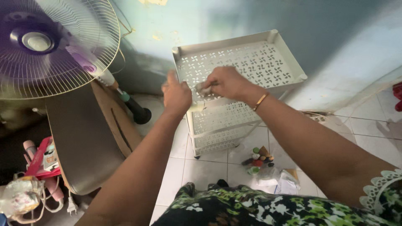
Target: The person kneels on the floor and assembles a white plastic rolling cart by inserting vertical poles into the corner holes of perforated trays. They handle multiple trays and poles, aligning and fitting them together to build the cart frame.
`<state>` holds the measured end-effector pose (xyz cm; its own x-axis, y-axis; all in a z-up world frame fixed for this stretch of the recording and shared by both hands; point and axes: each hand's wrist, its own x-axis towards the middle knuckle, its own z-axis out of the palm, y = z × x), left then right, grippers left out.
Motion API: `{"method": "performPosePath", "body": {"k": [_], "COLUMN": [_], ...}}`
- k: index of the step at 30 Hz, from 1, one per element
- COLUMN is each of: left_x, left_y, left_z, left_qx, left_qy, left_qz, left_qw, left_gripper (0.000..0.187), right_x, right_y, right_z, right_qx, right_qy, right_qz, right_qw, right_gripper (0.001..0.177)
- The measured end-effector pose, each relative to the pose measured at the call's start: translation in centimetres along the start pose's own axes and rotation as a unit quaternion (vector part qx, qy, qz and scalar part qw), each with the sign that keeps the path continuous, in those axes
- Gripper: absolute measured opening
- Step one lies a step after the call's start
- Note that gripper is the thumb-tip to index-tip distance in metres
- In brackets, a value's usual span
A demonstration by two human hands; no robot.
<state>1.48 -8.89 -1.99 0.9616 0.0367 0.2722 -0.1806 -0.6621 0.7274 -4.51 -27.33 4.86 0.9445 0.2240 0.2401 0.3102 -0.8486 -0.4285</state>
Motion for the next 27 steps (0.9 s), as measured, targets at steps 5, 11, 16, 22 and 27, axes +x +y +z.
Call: {"method": "performPosePath", "body": {"k": [5,11,16,22,27], "left_x": [-0.2,-0.8,-0.8,-1.1,-1.4], "left_y": [1.0,2.4,2.3,1.8,2.2], "left_z": [-0.6,-1.4,-1.1,-0.8,-1.2], "left_qx": [-0.092,-0.116,-0.088,-0.225,-0.257], "left_qy": [-0.112,-0.112,-0.079,-0.094,-0.109], "left_qz": [-0.057,-0.094,-0.064,-0.081,-0.118], "left_qw": [0.988,0.982,0.991,0.966,0.953], "left_gripper": [0.058,0.060,0.058,0.059,0.061], "right_x": [-0.8,0.2,1.4,-0.9,-3.0], "right_y": [7.7,11.5,5.3,6.4,14.4], "right_z": [-4.4,-4.3,1.0,-2.1,-7.1], "right_qx": [-0.095,-0.184,-0.020,-0.115,-0.174], "right_qy": [0.064,0.124,0.041,-0.075,0.106], "right_qz": [0.159,0.148,-0.108,0.098,0.109], "right_qw": [0.981,0.964,0.993,0.986,0.973], "right_gripper": [0.013,0.012,0.009,0.013,0.013]}}
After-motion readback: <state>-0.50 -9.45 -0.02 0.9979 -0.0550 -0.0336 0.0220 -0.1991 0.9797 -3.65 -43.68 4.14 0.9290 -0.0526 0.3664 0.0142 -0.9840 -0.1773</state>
